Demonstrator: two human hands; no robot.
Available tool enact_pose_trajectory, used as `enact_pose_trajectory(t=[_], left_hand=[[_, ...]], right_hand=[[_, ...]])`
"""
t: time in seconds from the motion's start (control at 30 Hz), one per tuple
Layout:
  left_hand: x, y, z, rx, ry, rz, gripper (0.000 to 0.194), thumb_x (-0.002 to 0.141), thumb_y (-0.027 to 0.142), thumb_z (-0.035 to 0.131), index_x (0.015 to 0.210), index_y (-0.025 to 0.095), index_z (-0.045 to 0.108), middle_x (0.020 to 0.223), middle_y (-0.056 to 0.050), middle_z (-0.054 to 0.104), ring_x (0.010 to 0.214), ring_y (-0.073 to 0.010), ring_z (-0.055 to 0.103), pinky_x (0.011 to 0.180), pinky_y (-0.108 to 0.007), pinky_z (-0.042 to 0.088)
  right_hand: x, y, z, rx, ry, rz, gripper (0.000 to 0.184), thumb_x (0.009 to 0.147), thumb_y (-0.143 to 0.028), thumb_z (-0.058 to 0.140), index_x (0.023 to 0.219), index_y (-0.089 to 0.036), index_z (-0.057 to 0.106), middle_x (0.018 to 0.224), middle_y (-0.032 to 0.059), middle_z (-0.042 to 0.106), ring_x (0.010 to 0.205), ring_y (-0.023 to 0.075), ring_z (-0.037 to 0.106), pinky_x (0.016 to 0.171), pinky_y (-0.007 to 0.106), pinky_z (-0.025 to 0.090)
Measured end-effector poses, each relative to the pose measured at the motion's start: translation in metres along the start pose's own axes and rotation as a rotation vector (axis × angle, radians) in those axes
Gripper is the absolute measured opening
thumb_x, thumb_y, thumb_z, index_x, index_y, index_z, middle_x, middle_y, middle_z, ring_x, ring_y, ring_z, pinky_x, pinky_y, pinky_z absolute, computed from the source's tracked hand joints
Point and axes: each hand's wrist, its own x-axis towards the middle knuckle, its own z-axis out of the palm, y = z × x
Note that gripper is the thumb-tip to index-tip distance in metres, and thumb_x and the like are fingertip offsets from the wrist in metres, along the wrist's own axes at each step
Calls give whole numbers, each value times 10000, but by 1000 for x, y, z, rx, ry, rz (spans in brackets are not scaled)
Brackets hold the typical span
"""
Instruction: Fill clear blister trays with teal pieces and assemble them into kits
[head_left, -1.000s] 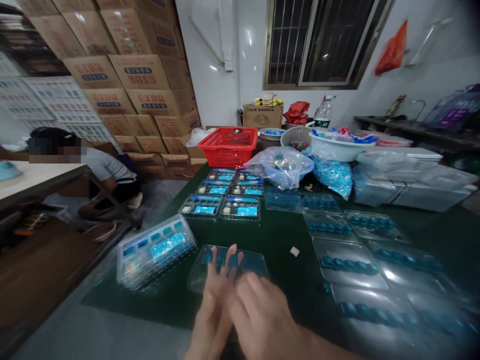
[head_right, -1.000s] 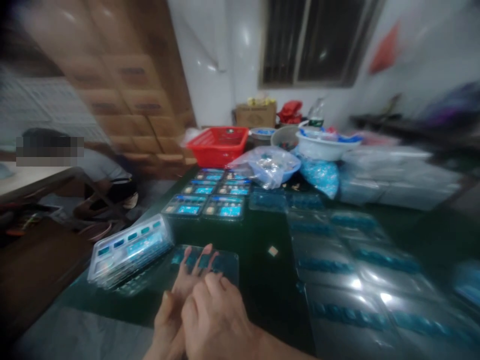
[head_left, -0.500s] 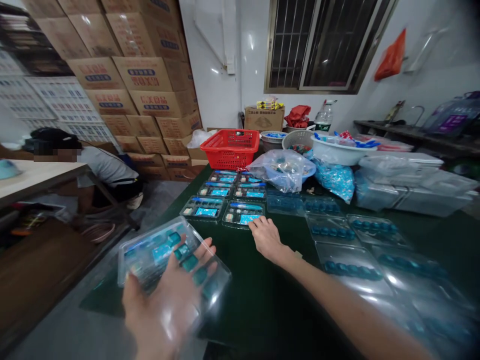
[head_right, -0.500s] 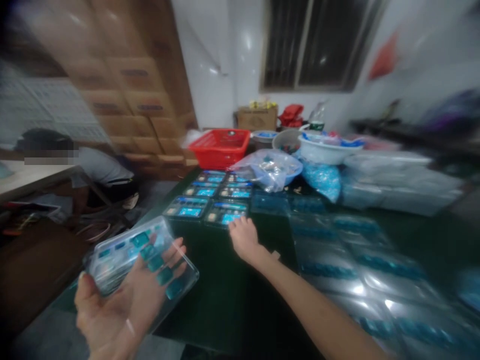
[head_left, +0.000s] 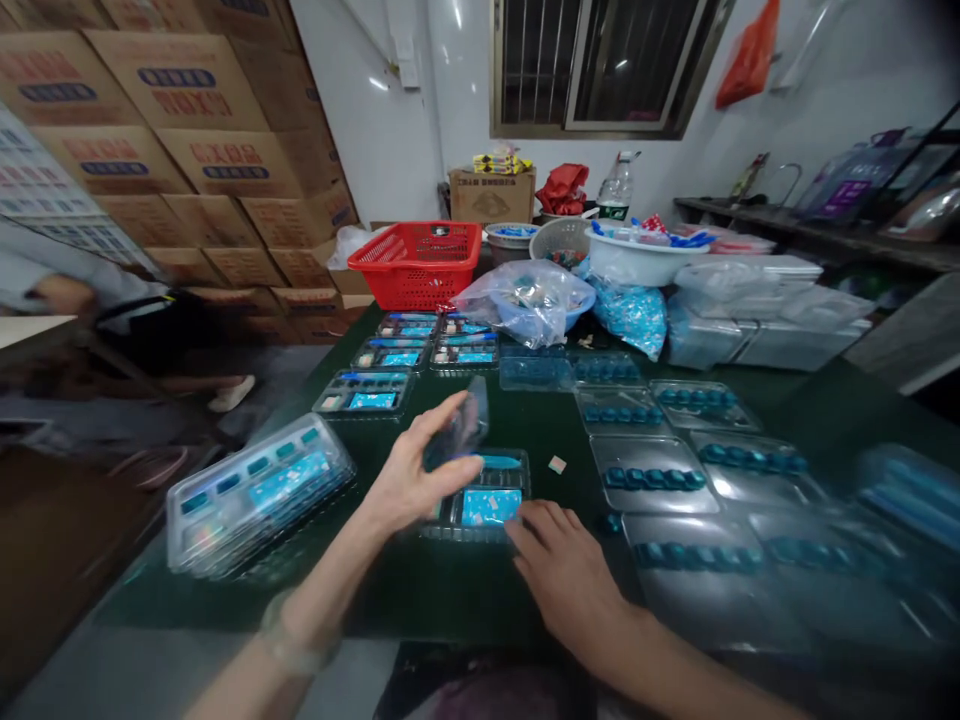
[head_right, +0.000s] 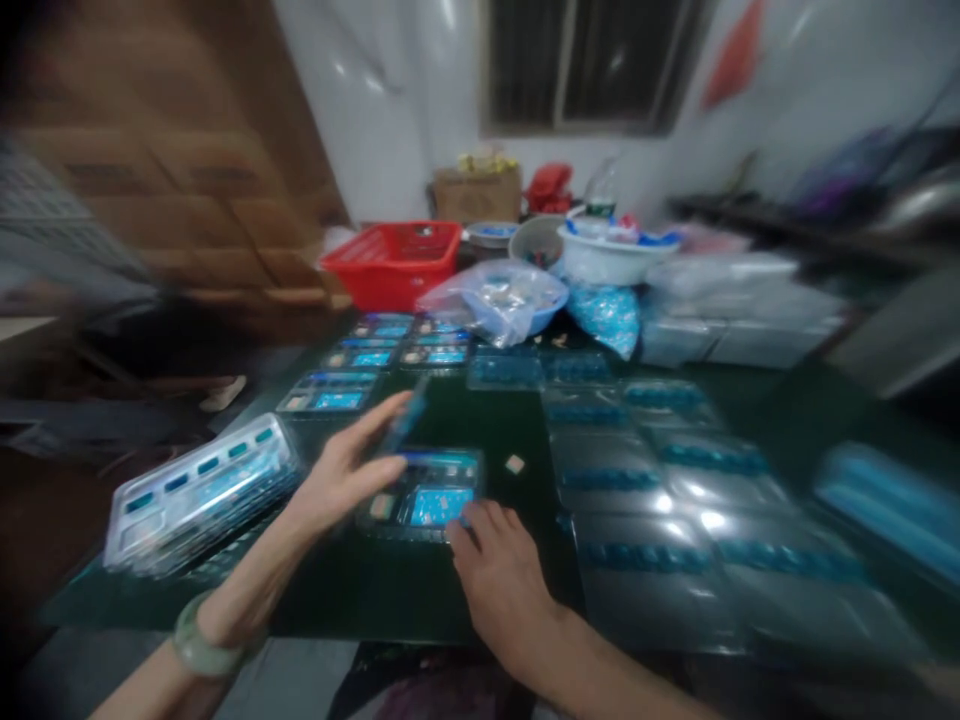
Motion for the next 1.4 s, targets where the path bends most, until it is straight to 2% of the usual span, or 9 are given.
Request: enact_pose_trajectory(t=[0.1, 0.23, 0.6, 0.77, 0.9, 1.0, 1.1, 1.27, 1.4], left_hand=[[5, -4, 9, 628, -287, 197, 731, 604, 458, 644, 1267, 255, 412, 1188, -109, 499, 1048, -320, 423, 875, -495, 288], [2, -18, 18, 952, -468, 297, 827, 527, 562, 632, 1261, 246, 420, 1150, -147, 482, 990, -348, 409, 796, -501, 291], [8, -52, 26, 1055, -616, 339, 1030, 459, 727, 551, 1338, 277, 259, 1317, -184, 300, 1152, -450, 256, 867, -586, 169], [9, -42, 30, 1094, -583, 298, 951, 461, 596, 621, 1306, 277, 325, 1171, -156, 417, 999, -368, 404, 804, -510, 279], [3, -13, -7, 1200, -346, 208, 915, 479, 522, 637, 1306, 281, 327, 1125, -144, 428, 953, -350, 424, 780, -492, 304], [-7, 7, -67, 1346, -73, 36, 840, 580, 530, 584, 1328, 294, 284, 1159, -130, 410, 999, -367, 405, 806, -503, 291], [-18, 7, -127, 1407, 59, -116, 805, 640, 551, 535, 1335, 224, 293, 1145, -169, 424, 1031, -428, 367, 801, -559, 267], [-29, -25, -172, 1408, -39, -246, 780, 655, 603, 505, 1314, 220, 339, 1155, -169, 474, 1035, -402, 414, 808, -544, 291], [-32, -38, -172, 1434, -65, -259, 901, 572, 689, 508, 1338, 281, 264, 1286, -209, 370, 1160, -425, 314, 808, -569, 282]], right_hand=[[-17, 4, -4, 66, 29, 55, 311, 796, -93, 450, 1083, -203, 498, 1095, 76, 501, 978, 227, 445, 787, 377, 388], [-33, 10, 0, 117, 39, 116, 310, 789, -83, 442, 1067, -199, 514, 1073, 81, 515, 976, 237, 454, 779, 387, 400], [-40, 15, 17, 98, 65, 120, 263, 828, -124, 397, 1036, -208, 535, 1087, 81, 520, 1010, 252, 444, 785, 398, 369], [-44, 18, 21, 91, 141, 68, 260, 832, -129, 380, 1010, -202, 555, 1063, 92, 540, 1004, 255, 465, 767, 394, 381], [-46, 23, 24, 94, 205, -9, 242, 827, -150, 404, 1008, -192, 560, 1028, 97, 557, 971, 247, 494, 741, 376, 401], [-49, 26, 29, 73, 204, -53, 236, 827, -166, 418, 1016, -189, 557, 1040, 105, 553, 978, 249, 497, 738, 374, 406], [-53, 29, 31, 33, 196, -65, 234, 828, -179, 417, 1010, -199, 562, 1051, 104, 552, 980, 255, 497, 733, 377, 405], [-31, 19, 14, 71, 149, -65, 261, 833, -145, 367, 1003, -211, 554, 985, 74, 565, 887, 213, 519, 692, 343, 401], [53, -11, 8, 82, 67, -133, 245, 835, -128, 388, 1004, -217, 541, 978, 61, 560, 869, 200, 505, 728, 344, 384]])
